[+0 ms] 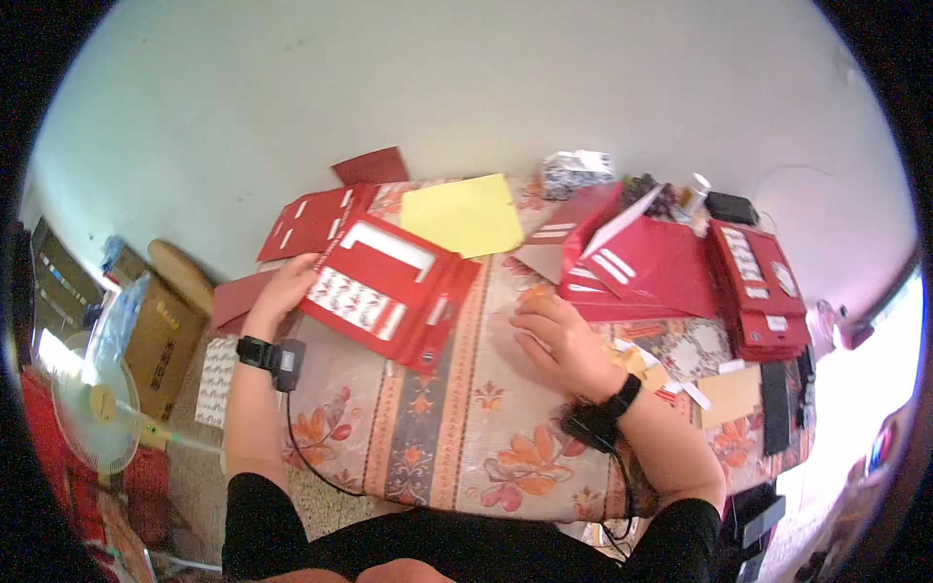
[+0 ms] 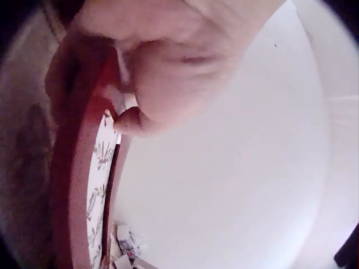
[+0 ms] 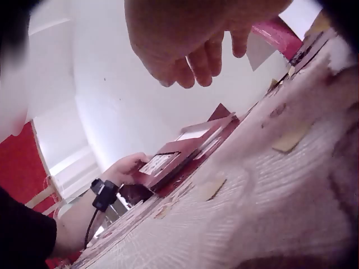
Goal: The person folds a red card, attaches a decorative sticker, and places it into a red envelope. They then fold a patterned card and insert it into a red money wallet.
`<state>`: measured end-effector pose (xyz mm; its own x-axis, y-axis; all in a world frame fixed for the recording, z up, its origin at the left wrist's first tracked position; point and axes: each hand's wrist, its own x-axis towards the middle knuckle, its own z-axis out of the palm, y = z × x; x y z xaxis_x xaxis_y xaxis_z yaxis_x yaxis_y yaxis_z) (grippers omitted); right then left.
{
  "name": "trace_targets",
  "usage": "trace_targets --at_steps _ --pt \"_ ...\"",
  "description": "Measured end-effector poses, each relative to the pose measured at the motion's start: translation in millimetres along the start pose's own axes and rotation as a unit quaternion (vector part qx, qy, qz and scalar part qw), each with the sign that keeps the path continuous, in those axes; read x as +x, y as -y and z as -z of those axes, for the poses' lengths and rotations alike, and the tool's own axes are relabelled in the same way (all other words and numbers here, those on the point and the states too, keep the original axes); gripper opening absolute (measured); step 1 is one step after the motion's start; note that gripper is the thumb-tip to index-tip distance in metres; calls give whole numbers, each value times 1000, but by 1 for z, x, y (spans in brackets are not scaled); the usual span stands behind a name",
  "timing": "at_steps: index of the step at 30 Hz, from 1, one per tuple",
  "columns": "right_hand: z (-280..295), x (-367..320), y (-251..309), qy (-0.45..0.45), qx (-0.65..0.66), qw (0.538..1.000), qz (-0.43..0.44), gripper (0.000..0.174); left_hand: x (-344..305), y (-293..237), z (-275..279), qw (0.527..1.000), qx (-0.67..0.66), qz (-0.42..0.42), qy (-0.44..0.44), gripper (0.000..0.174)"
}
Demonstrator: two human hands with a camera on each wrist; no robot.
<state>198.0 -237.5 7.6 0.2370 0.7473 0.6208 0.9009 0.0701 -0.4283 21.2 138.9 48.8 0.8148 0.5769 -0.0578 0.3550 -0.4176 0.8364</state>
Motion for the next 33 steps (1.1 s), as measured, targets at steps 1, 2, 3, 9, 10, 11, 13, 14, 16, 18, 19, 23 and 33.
trace_targets --at_steps 1,2,3,9,10,11,13,14,16,18,19,23,33 --pt "1 0 -1 -6 15 1000 -20 16 2 -12 4 989 139 12 -48 37" --pt "2 2 0 -41 3 999 -20 13 10 -11 5 990 139 3 -39 37" --pt "4 2 0 -46 -4 999 -26 13 17 -11 4 964 238 -39 -110 38" --pt "8 -7 -27 -55 119 971 -202 10 36 -23 -37 875 413 -175 -184 38" --pt "8 -6 -28 -108 162 950 -244 11 34 -36 -53 885 388 -204 -158 37" --pt "8 -5 -31 -158 205 923 -283 12 32 -44 -72 907 311 -256 -121 36" --pt "4 -8 -49 -181 178 928 -273 14 14 -84 -115 915 228 -332 -28 43" --pt "1 -10 -57 -200 152 932 -262 15 4 -100 -139 906 199 -373 -10 46" --pt "-3 -15 -67 -196 179 925 -271 17 5 -116 -183 890 162 -426 15 51" --pt "-3 -17 -72 -196 203 918 -278 19 15 -129 -226 851 129 -507 -36 56" --pt "-4 -18 -73 -195 221 914 -280 20 15 -136 -242 850 128 -510 -37 56" --pt "-3 -17 -69 -176 246 906 -296 28 15 -151 -266 876 166 -450 -54 50" --pt "-4 -12 -65 -176 280 908 -259 28 20 -104 -207 952 -134 -271 -37 27"
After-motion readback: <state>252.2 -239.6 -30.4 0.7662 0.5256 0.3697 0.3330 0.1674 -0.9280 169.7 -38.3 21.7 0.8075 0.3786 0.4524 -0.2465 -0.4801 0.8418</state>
